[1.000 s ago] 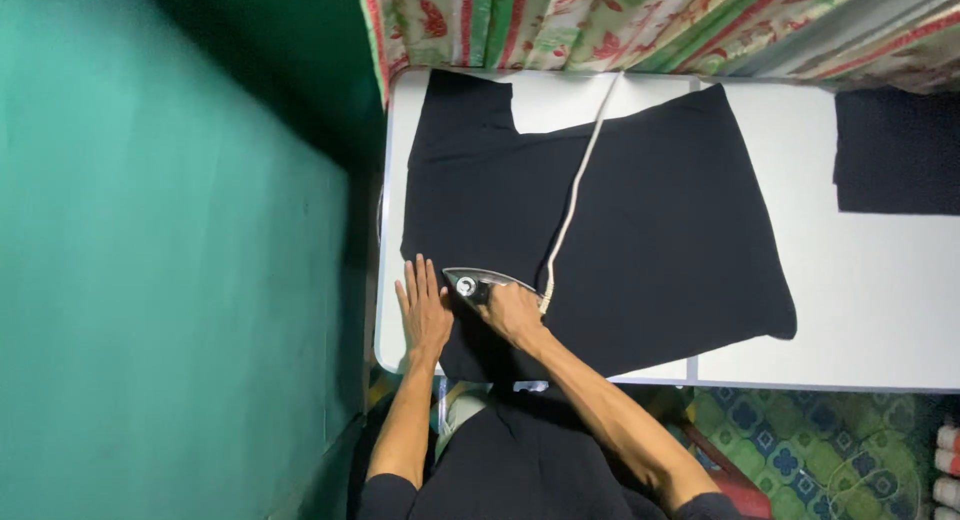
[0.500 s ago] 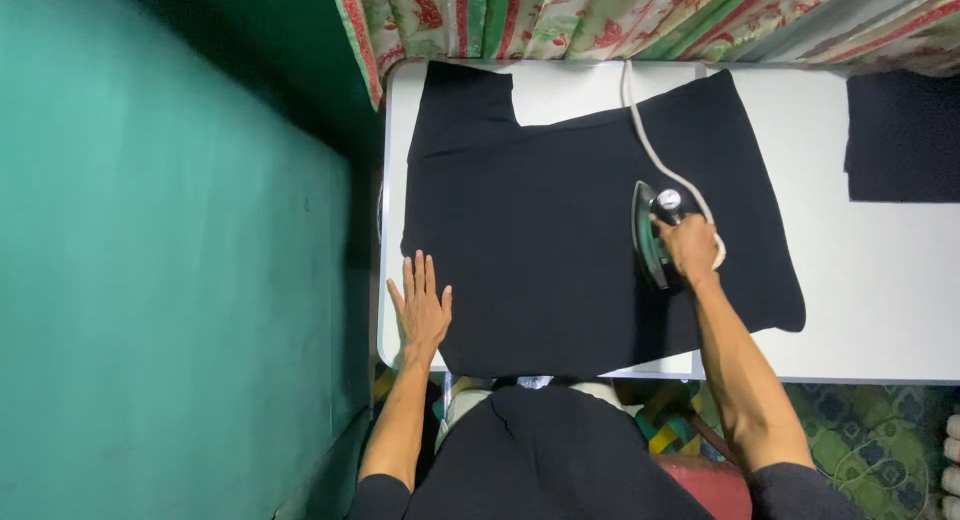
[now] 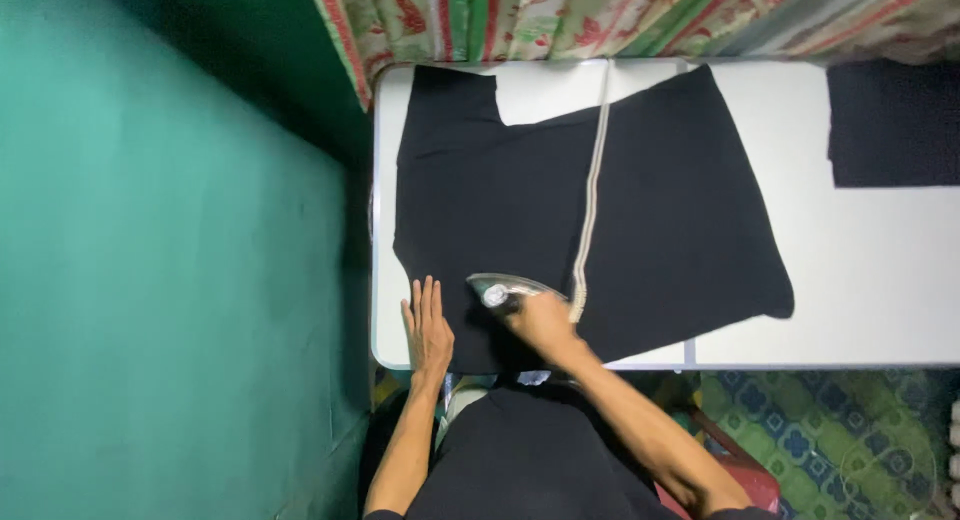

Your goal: The recorder is ironing a black t-shirt on a white table.

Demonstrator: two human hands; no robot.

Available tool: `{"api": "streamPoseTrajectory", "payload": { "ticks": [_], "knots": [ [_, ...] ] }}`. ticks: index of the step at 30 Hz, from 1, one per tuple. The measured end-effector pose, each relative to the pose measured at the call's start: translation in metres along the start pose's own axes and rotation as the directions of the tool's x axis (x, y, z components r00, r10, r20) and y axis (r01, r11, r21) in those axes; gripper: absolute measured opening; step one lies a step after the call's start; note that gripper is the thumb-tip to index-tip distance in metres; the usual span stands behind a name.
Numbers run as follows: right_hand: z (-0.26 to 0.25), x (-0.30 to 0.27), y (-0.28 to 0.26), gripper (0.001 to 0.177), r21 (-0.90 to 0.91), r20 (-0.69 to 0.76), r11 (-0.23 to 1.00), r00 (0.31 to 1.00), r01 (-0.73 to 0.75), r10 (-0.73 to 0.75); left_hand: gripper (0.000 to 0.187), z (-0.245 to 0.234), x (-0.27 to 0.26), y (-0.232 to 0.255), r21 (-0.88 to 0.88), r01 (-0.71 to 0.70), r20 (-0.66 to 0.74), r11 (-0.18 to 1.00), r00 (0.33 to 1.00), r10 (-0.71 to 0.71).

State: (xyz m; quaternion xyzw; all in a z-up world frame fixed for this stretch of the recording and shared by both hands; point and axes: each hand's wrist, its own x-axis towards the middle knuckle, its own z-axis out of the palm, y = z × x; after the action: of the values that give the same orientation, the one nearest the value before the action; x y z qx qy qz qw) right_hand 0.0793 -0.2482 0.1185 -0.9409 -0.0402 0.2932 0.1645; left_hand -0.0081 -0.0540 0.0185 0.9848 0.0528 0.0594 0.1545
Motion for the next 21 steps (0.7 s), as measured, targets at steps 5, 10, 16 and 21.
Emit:
{"api": "streamPoseTrajectory", "payload": {
  "ticks": [5, 10, 16, 21],
  "knots": [
    [0.071, 0.01, 0.008, 0.037, -0.08, 0.104, 0.981, 0.981, 0.175, -0.166, 0.055, 0.013, -0.009, -0.016, 0.103, 0.011, 0.062, 0.995, 0.998, -0.018],
    [0.03, 0.015, 0.05, 0.036, -0.047, 0.112, 0.999, 0.993, -0.025, 0.03, 0.064, 0.013, -0.01, -0.023, 0.197, 0.044, 0.127, 0.979, 0.989, -0.07],
    [-0.01, 0.043, 0.164, 0.04, 0.117, -0.144, 0.934, 0.924, -0.338, 0.353, 0.068, 0.014, -0.012, -0.026, 0.204, 0.057, 0.162, 0.977, 0.983, -0.091],
    [-0.04, 0.048, 0.223, 0.047, 0.334, -0.304, 0.86, 0.819, -0.387, 0.487, 0.066, 0.013, -0.012, -0.023, 0.203, 0.033, 0.112, 0.979, 0.992, -0.057]
  ]
}}
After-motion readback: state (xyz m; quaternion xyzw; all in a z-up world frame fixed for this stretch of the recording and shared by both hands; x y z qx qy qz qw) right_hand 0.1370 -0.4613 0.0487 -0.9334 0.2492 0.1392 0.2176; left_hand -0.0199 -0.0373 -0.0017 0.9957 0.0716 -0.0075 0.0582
